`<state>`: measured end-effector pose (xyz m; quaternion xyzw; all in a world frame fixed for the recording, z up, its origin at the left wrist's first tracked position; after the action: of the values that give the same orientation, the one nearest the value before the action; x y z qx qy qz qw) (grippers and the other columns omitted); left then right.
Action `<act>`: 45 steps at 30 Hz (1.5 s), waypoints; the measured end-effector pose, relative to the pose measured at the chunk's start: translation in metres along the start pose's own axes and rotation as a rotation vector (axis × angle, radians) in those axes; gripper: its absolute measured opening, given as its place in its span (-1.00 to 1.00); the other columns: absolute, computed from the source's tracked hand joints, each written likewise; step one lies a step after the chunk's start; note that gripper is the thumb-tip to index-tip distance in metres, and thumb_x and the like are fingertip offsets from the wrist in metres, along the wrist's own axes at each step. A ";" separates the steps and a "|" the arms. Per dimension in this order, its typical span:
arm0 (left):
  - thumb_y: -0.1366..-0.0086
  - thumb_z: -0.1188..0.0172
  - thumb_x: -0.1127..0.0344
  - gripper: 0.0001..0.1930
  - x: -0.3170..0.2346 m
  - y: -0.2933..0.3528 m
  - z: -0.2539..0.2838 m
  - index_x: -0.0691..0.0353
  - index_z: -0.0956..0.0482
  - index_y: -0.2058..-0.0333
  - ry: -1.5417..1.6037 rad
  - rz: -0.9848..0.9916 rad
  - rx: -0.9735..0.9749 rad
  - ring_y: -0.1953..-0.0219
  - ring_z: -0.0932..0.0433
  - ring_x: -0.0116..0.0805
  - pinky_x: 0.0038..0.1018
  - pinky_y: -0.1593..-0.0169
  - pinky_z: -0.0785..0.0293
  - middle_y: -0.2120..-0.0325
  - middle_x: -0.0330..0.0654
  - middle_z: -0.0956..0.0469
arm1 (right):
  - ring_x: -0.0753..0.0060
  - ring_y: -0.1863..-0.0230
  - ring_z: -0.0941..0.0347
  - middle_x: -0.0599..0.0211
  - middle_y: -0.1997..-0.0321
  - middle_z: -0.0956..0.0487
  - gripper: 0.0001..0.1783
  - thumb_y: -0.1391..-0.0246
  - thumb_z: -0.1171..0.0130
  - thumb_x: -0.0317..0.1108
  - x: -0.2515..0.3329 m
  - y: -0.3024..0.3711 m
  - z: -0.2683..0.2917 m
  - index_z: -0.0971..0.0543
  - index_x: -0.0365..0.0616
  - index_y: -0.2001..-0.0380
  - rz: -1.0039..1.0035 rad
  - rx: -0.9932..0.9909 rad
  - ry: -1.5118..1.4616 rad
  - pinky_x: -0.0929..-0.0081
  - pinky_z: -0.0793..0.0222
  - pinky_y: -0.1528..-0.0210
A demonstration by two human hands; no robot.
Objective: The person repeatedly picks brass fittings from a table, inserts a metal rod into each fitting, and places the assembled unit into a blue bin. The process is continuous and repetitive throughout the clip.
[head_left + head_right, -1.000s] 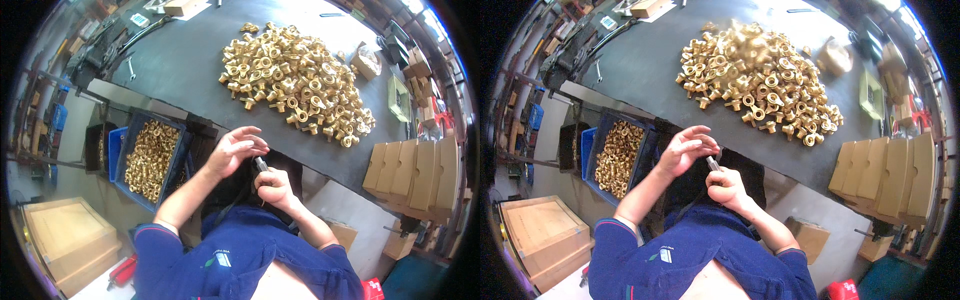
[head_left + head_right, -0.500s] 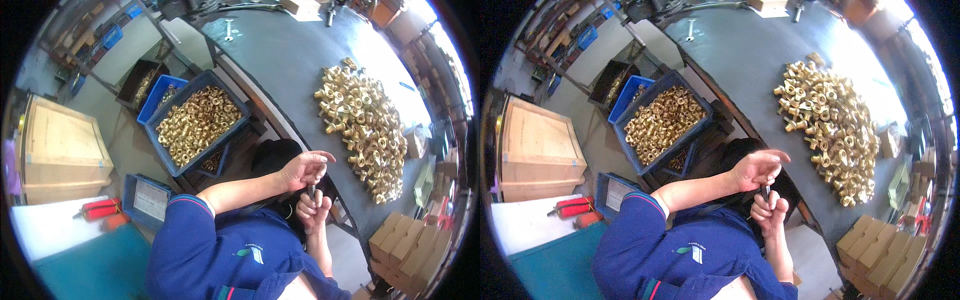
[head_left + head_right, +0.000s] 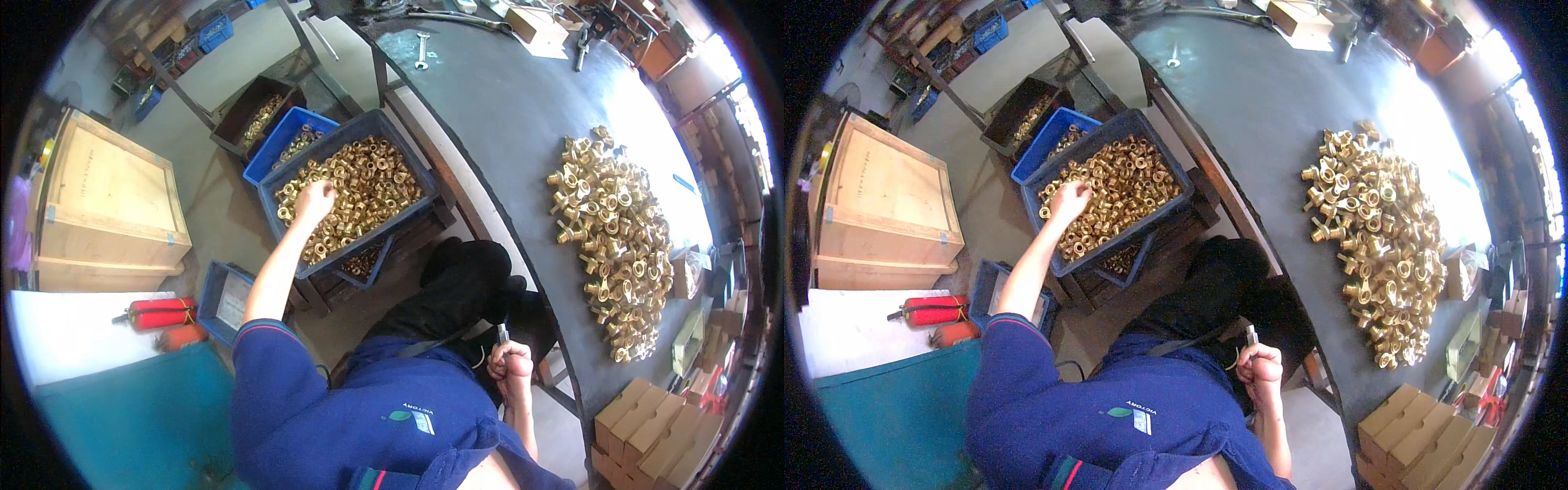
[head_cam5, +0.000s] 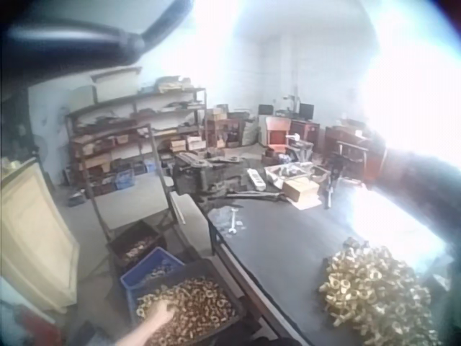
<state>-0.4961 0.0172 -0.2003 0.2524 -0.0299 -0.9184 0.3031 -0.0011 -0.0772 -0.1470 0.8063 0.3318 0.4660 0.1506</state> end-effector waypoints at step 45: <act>-0.13 -0.15 0.30 -0.82 -0.056 0.048 -0.008 0.29 -0.59 0.36 0.624 -0.049 0.415 0.53 -0.56 -0.41 -0.50 0.42 -0.51 0.49 -0.11 -0.58 | 0.71 0.77 -0.12 0.47 0.76 -0.36 -0.79 0.40 0.14 -0.63 0.005 0.001 -0.010 -0.51 -0.25 0.68 -0.005 0.053 0.346 0.72 0.05 0.71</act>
<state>-0.4277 0.0115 -0.1721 0.5770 -0.1155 -0.7786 0.2180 -0.0077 -0.0749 -0.1378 0.7169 0.3669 0.5885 0.0712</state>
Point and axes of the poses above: each hand's wrist, its own y-axis away from the middle knuckle, its own z-axis out of the back of the hand, x = y × z, the point moved 10 cm from there along -y, towards the middle knuckle
